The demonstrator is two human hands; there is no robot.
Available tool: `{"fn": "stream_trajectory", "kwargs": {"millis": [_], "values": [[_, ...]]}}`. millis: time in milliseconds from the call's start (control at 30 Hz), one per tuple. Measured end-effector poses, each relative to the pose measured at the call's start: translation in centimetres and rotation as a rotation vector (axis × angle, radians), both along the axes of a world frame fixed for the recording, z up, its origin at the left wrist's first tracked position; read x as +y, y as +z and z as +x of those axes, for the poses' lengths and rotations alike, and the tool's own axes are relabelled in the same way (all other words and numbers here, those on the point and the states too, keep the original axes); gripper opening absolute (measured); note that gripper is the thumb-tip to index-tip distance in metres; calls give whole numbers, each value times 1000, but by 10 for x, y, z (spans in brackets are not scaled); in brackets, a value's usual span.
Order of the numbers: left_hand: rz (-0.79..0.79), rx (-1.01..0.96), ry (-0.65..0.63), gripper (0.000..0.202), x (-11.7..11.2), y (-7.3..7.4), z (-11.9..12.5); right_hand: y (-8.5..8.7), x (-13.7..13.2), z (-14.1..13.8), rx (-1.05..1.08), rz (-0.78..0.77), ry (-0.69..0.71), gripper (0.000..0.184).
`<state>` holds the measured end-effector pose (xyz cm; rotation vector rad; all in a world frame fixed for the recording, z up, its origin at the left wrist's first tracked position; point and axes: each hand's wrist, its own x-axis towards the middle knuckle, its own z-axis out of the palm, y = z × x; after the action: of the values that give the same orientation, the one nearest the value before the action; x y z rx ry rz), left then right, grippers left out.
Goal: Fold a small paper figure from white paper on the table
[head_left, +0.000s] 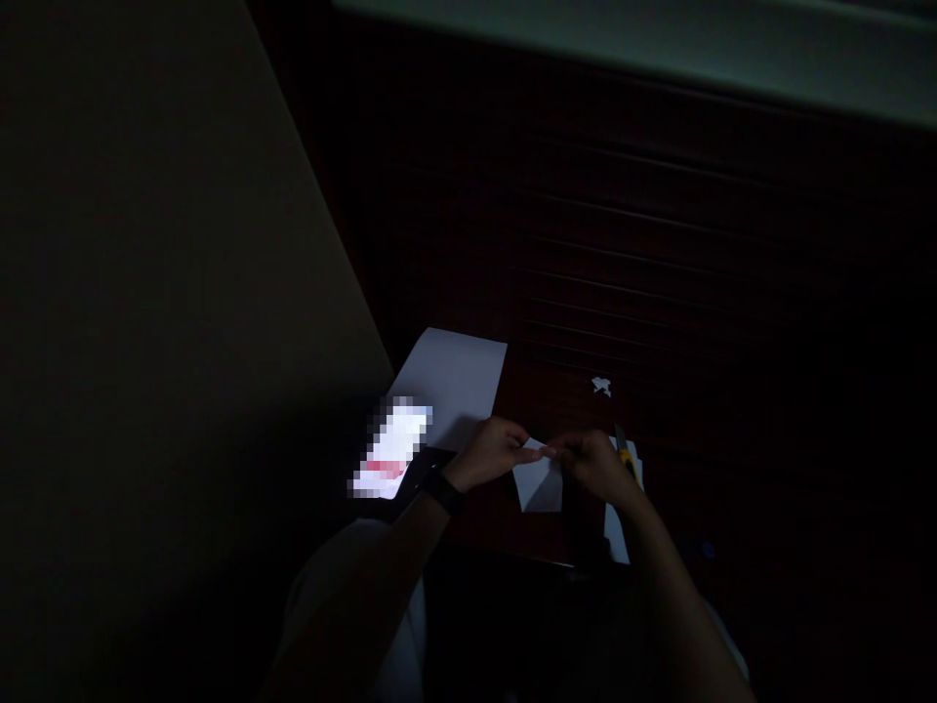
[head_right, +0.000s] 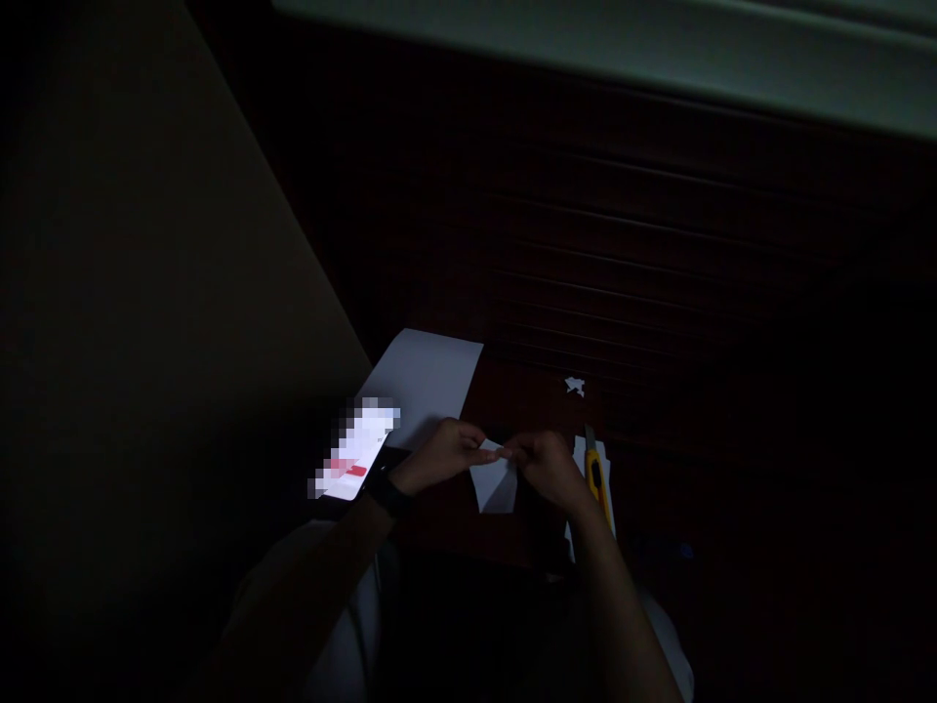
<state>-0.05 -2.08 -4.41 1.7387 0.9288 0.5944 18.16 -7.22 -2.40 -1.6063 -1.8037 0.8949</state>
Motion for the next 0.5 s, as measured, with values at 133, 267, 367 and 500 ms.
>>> {"fn": "stream_trajectory", "kwargs": {"millis": [133, 267, 367, 500], "values": [[120, 65, -111, 40, -8, 9, -8, 3, -5, 3, 8, 11, 66, 22], [112, 86, -232, 41, -17, 20, -11, 8, -11, 5, 65, -53, 120, 22], [87, 75, -303, 45, -22, 28, -12, 11, -15, 7, 124, -120, 181, 23], [86, 74, -310, 47, -24, 34, -13, 13, -18, 7, 171, -155, 189, 26]]}}
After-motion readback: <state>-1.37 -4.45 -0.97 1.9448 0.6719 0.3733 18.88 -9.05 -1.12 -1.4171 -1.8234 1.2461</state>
